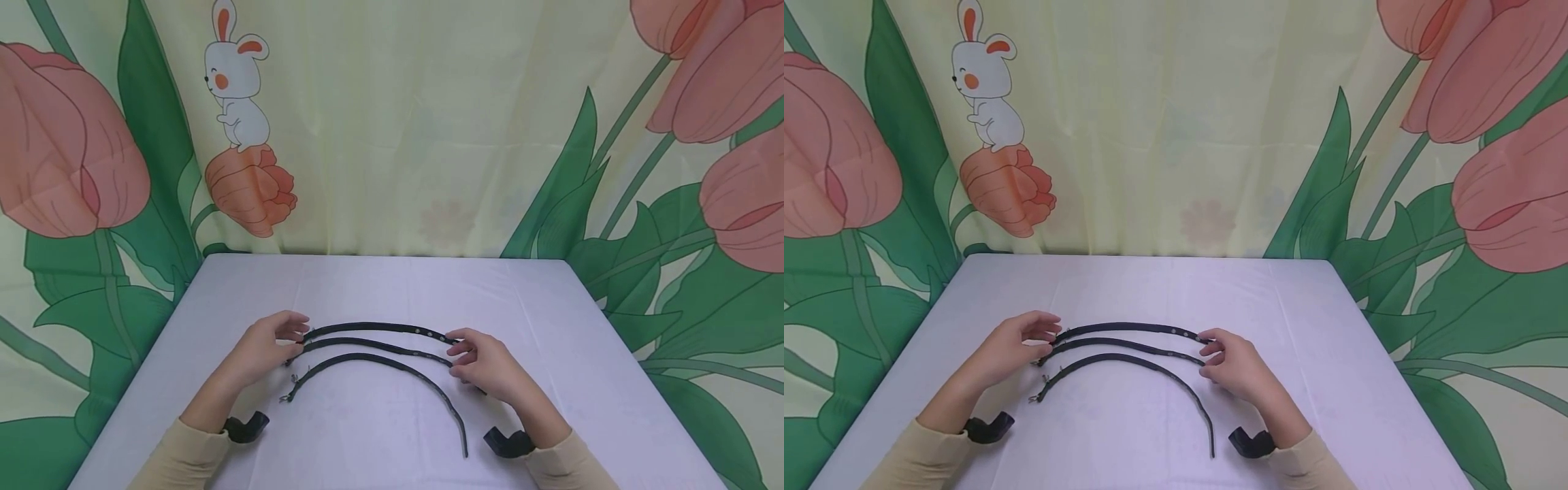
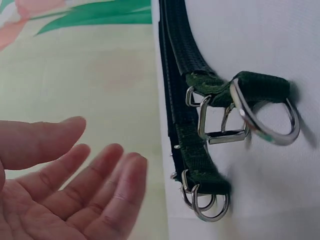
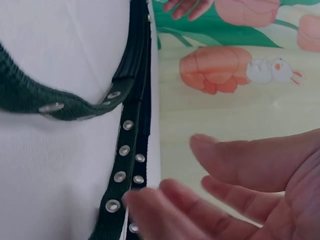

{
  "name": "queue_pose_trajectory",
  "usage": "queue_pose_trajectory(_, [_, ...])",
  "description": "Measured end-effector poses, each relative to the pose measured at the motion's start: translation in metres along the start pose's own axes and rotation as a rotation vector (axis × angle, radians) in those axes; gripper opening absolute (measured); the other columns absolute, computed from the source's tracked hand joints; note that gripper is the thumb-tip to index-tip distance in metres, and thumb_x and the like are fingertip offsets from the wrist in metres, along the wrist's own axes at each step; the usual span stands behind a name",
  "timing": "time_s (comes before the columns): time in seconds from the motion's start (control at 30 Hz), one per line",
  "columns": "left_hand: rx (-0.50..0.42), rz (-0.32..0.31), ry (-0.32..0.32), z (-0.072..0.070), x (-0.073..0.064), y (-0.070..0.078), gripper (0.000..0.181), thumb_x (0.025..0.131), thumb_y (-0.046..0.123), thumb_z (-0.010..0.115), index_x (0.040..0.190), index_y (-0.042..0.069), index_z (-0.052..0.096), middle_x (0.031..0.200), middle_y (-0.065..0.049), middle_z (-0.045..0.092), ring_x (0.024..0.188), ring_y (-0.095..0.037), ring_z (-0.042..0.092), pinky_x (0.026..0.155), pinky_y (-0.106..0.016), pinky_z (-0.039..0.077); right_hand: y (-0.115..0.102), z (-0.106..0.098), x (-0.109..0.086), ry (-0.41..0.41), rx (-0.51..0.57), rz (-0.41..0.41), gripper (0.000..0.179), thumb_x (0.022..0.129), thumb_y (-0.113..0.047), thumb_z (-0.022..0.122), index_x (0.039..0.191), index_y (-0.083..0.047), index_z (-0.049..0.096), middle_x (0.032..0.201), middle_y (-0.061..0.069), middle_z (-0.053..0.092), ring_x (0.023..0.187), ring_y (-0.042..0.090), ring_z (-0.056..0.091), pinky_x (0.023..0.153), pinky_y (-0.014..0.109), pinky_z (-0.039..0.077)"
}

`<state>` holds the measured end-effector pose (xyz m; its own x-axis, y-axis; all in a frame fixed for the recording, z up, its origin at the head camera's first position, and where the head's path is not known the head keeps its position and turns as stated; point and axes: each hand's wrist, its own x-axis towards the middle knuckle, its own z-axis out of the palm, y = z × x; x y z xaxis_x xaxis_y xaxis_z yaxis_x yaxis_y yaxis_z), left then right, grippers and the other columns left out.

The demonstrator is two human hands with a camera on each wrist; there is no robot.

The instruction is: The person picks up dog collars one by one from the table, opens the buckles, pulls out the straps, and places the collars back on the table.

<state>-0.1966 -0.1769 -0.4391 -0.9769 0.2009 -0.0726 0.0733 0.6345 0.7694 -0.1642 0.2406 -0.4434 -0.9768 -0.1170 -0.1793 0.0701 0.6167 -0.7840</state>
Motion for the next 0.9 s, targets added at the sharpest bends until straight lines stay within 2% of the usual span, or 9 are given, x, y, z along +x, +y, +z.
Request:
queue_pose_trajectory(0.07, [-0.027,0.013,-0.008,0.0005,0.0006,-0.0004,0.043,0.099,0.005,0.074,0.141,0.009,0.065,0.130,-0.012,0.074,0.122,-0.030,0.070,0.098,-0.046,0.062,0.0006,0.0002,-0.0008,-0.043,0.082,-0.014,0.058,0.089,0.006,0.078,0.144,-0.006,0.062,0.119,0.015,0.076,0.098,0.022,0.076,0.076,0.037,0.066])
queue_pose_trajectory(0.17, [-0.097,0.050,-0.075,0.0008,0.0023,-0.0027,0.037,0.098,0.003,0.074,0.134,0.004,0.066,0.121,-0.014,0.074,0.109,-0.025,0.072,0.089,-0.037,0.063,0.0018,-0.0008,-0.0016,-0.158,0.176,-0.045,0.054,0.092,0.007,0.074,0.143,0.000,0.061,0.118,0.020,0.074,0.096,0.027,0.077,0.077,0.042,0.067])
queue_pose_trajectory(0.27, [-0.163,0.078,-0.192,0.0019,0.0031,-0.0053,0.033,0.097,-0.001,0.073,0.129,0.000,0.066,0.116,-0.019,0.073,0.100,-0.023,0.071,0.081,-0.031,0.063,0.0021,-0.0003,-0.0030,-0.289,0.208,-0.061,0.050,0.092,0.006,0.072,0.141,0.001,0.061,0.118,0.021,0.074,0.096,0.030,0.077,0.078,0.044,0.067])
queue_pose_trajectory(0.37, [-0.199,0.090,-0.325,0.0033,0.0021,-0.0070,0.034,0.097,-0.002,0.072,0.130,-0.003,0.063,0.118,-0.022,0.072,0.098,-0.028,0.072,0.079,-0.032,0.063,0.0021,0.0014,-0.0045,-0.385,0.196,-0.061,0.047,0.092,0.005,0.071,0.138,0.000,0.062,0.118,0.020,0.075,0.097,0.031,0.077,0.077,0.044,0.066])
queue_pose_trajectory(0.43, [-0.204,0.083,-0.406,0.0040,0.0006,-0.0071,0.036,0.097,-0.001,0.071,0.132,-0.003,0.062,0.120,-0.021,0.072,0.099,-0.030,0.073,0.079,-0.035,0.063,0.0021,0.0023,-0.0047,-0.414,0.182,-0.062,0.046,0.093,0.003,0.072,0.137,0.000,0.063,0.119,0.020,0.076,0.097,0.031,0.077,0.076,0.044,0.066])
queue_pose_trajectory(0.5, [-0.211,0.071,-0.458,0.0044,-0.0007,-0.0067,0.039,0.098,0.001,0.072,0.135,-0.003,0.061,0.123,-0.021,0.071,0.101,-0.032,0.073,0.080,-0.038,0.063,0.0018,0.0025,-0.0047,-0.415,0.170,-0.062,0.045,0.094,0.002,0.073,0.137,-0.001,0.063,0.119,0.020,0.076,0.098,0.031,0.077,0.076,0.045,0.066])
queue_pose_trajectory(0.57, [-0.209,0.063,-0.476,0.0045,-0.0016,-0.0060,0.041,0.098,0.002,0.072,0.137,-0.003,0.060,0.125,-0.021,0.071,0.103,-0.032,0.073,0.081,-0.040,0.063,0.0016,0.0023,-0.0041,-0.398,0.155,-0.062,0.045,0.094,0.001,0.074,0.137,-0.001,0.063,0.119,0.019,0.077,0.098,0.030,0.077,0.075,0.045,0.066])
queue_pose_trajectory(0.77, [-0.178,0.073,-0.423,0.0023,-0.0012,-0.0057,0.040,0.098,-0.001,0.070,0.136,-0.001,0.061,0.127,-0.019,0.071,0.100,-0.031,0.071,0.077,-0.036,0.062,0.0041,-0.0002,-0.0011,-0.339,0.143,-0.062,0.047,0.093,0.001,0.076,0.138,0.001,0.062,0.120,0.019,0.077,0.098,0.028,0.076,0.075,0.044,0.066])
queue_pose_trajectory(0.9, [-0.187,0.098,-0.389,-0.0011,-0.0003,-0.0065,0.044,0.098,-0.002,0.068,0.141,-0.001,0.058,0.132,-0.022,0.070,0.111,-0.033,0.072,0.081,-0.034,0.062,0.0056,-0.0040,0.0001,-0.297,0.151,-0.073,0.050,0.095,0.001,0.075,0.143,-0.002,0.060,0.122,0.018,0.077,0.099,0.029,0.077,0.075,0.044,0.066])
